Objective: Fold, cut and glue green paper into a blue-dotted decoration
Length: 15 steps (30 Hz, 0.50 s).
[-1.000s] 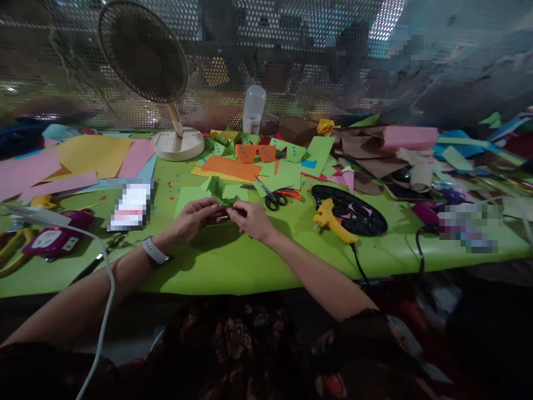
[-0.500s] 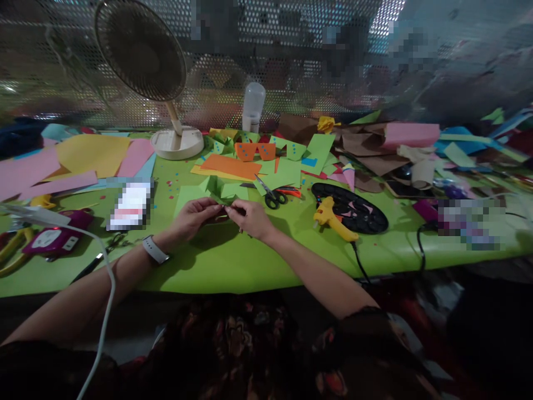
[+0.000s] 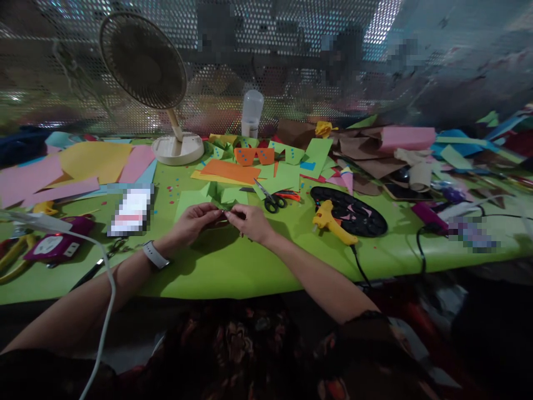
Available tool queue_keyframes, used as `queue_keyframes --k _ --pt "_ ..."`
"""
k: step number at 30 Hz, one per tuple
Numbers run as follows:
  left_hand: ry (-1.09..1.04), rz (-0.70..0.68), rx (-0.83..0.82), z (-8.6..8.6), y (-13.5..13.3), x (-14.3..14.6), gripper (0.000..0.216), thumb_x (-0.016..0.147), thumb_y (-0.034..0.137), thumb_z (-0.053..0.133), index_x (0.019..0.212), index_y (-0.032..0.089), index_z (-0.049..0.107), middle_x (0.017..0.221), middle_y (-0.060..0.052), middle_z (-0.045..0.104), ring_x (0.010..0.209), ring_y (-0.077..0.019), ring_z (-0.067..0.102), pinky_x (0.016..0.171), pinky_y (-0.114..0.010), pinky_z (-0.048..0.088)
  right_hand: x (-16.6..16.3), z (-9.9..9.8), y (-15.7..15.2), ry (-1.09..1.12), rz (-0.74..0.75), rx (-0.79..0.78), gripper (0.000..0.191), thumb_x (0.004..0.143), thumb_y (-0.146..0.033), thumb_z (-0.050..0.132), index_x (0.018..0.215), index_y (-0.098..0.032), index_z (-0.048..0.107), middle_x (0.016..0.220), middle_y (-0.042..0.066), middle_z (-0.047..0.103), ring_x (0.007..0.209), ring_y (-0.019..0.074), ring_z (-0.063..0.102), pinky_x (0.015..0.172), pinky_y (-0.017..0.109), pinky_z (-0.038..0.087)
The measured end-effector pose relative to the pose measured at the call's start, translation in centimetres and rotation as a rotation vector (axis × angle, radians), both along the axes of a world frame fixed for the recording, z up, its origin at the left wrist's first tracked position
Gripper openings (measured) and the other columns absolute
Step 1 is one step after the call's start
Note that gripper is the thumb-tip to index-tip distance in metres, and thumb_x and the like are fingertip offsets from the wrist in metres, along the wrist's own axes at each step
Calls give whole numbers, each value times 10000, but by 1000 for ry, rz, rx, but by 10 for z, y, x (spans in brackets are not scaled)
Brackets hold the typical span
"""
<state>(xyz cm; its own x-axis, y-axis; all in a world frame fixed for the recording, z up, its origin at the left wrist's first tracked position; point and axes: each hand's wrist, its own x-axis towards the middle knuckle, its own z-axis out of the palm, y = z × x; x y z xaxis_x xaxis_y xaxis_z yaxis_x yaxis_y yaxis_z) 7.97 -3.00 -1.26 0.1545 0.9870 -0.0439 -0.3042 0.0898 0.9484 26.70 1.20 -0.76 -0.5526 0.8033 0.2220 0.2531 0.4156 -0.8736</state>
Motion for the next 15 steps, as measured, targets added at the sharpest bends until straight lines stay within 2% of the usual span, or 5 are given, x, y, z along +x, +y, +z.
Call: queue_keyframes --k 15 --pt "-15 -16 6 0 0 0 231 732 326 830 844 140 749 845 -49 768 795 -145 719 866 -285 555 1 -2 2 4 28 -72 315 871 -452 590 700 -188 570 522 -48 512 400 97 524 392 215 421"
